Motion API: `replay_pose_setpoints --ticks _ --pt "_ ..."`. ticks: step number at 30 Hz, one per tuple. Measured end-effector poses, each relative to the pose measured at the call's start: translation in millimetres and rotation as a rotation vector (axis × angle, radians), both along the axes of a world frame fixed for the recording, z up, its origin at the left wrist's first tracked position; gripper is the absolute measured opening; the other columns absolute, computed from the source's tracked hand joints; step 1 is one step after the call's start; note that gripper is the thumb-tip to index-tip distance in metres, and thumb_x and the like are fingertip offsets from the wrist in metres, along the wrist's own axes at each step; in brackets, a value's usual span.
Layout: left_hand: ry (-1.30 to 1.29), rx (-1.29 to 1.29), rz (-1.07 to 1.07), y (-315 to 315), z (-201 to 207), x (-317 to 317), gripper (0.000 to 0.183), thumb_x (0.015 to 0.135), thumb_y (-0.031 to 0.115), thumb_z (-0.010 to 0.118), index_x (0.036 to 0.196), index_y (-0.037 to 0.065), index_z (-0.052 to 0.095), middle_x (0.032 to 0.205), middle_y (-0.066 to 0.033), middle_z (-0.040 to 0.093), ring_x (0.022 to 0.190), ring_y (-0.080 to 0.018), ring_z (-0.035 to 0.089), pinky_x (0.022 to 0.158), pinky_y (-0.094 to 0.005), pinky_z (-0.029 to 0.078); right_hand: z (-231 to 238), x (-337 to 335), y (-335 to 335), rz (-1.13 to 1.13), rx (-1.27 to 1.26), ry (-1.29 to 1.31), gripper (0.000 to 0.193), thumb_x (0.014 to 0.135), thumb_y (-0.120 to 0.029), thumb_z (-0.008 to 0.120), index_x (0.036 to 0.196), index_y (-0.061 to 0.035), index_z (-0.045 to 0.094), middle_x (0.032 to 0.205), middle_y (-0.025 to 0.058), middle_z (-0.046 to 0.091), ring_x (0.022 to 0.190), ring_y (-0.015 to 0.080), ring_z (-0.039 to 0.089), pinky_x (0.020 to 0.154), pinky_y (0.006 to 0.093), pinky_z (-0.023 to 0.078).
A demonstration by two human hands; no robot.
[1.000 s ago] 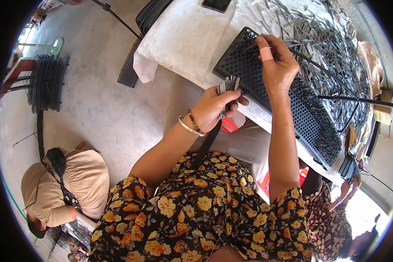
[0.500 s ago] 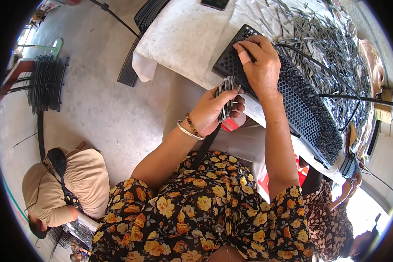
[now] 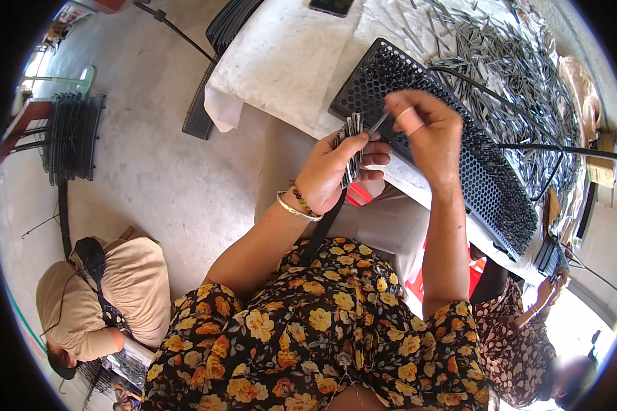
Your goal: The person inserts small metal pins into a perforated black plate by hand.
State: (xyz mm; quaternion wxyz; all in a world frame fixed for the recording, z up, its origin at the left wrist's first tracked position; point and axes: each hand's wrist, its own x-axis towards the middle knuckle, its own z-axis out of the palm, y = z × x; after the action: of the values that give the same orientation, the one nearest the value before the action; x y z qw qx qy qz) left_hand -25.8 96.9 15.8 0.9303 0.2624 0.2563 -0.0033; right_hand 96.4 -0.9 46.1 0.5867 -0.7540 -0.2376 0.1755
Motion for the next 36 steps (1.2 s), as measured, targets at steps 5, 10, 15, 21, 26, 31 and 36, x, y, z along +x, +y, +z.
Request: replay_pose_setpoints --ticks 5,10,15,21,26,31,36 --pt "-0.013 0.02 -0.133 -1.3 -10.0 3.5 0.023 0.092 0.019 0.052 0.105 0.001 0.056 0.097 -0.0138 0.065 0.08 -0.0155 0.062 0.065 -0.0273 0.05 -6.9 23.1 19.9 -0.215 0.085 -0.289 0.018 0.083 -0.014 0.067 0.089 0.0028 0.067 0.07 0.0045 0.063 0.057 0.0069 0.05 0.053 0.0214 0.041" --pt "0.036 0.072 -0.139 -0.3 -15.5 -0.8 0.021 0.09 0.019 0.056 0.102 0.002 0.057 0.095 -0.012 0.066 0.077 -0.014 0.061 0.063 -0.0261 0.05 -22.9 31.1 28.5 -0.15 0.013 -0.562 0.012 0.081 -0.011 0.066 0.087 -0.0007 0.068 0.075 0.0106 0.065 0.056 0.0158 0.057 0.054 0.0254 0.044" --pt "0.029 0.121 -0.122 -1.3 -14.7 -1.1 0.018 0.089 0.02 0.057 0.099 0.004 0.058 0.095 -0.0109 0.066 0.077 -0.0128 0.062 0.064 -0.0263 0.05 -32.9 31.7 27.8 -0.041 -0.175 -0.937 0.013 0.077 -0.017 0.069 0.083 -0.0058 0.069 0.085 0.0064 0.061 0.069 0.028 0.06 0.063 0.0368 0.048" --pt "-0.021 0.088 -0.075 -2.2 -17.8 -11.8 0.019 0.092 0.02 0.053 0.104 0.005 0.056 0.096 -0.0092 0.065 0.081 -0.0121 0.061 0.066 -0.0267 0.05 -9.1 13.7 11.5 -0.01 -0.113 -0.542 0.018 0.077 -0.019 0.071 0.086 -0.0033 0.07 0.08 0.0095 0.063 0.06 0.0216 0.057 0.055 0.0314 0.046" --pt "-0.028 0.052 -0.038 -6.7 -5.9 -18.7 0.018 0.092 0.016 0.052 0.103 0.002 0.052 0.093 -0.0103 0.063 0.076 -0.0143 0.061 0.063 -0.0266 0.05 -4.7 -18.9 -9.1 0.238 -0.272 -0.135 0.02 0.078 -0.016 0.07 0.087 0.0014 0.069 0.075 0.0114 0.066 0.056 0.0147 0.057 0.053 0.0269 0.045" --pt "-0.081 0.078 -0.05 -7.6 -7.6 -11.7 0.02 0.093 0.017 0.051 0.107 0.003 0.052 0.092 -0.0083 0.063 0.078 -0.0133 0.06 0.062 -0.0253 0.049 -3.9 -16.3 -14.8 0.125 -0.166 0.124 0.021 0.08 -0.012 0.068 0.091 0.005 0.067 0.072 0.0089 0.066 0.06 0.0098 0.058 0.056 0.0233 0.046" --pt "-0.103 0.147 -0.099 1.5 -7.5 1.7 0.02 0.093 0.018 0.052 0.108 0.005 0.053 0.097 -0.0104 0.064 0.082 -0.0155 0.063 0.067 -0.0277 0.05 2.8 -0.4 -13.2 0.001 -0.083 0.19 0.019 0.082 -0.01 0.066 0.095 0.0039 0.067 0.074 0.0039 0.065 0.058 0.0058 0.052 0.052 0.0201 0.042"
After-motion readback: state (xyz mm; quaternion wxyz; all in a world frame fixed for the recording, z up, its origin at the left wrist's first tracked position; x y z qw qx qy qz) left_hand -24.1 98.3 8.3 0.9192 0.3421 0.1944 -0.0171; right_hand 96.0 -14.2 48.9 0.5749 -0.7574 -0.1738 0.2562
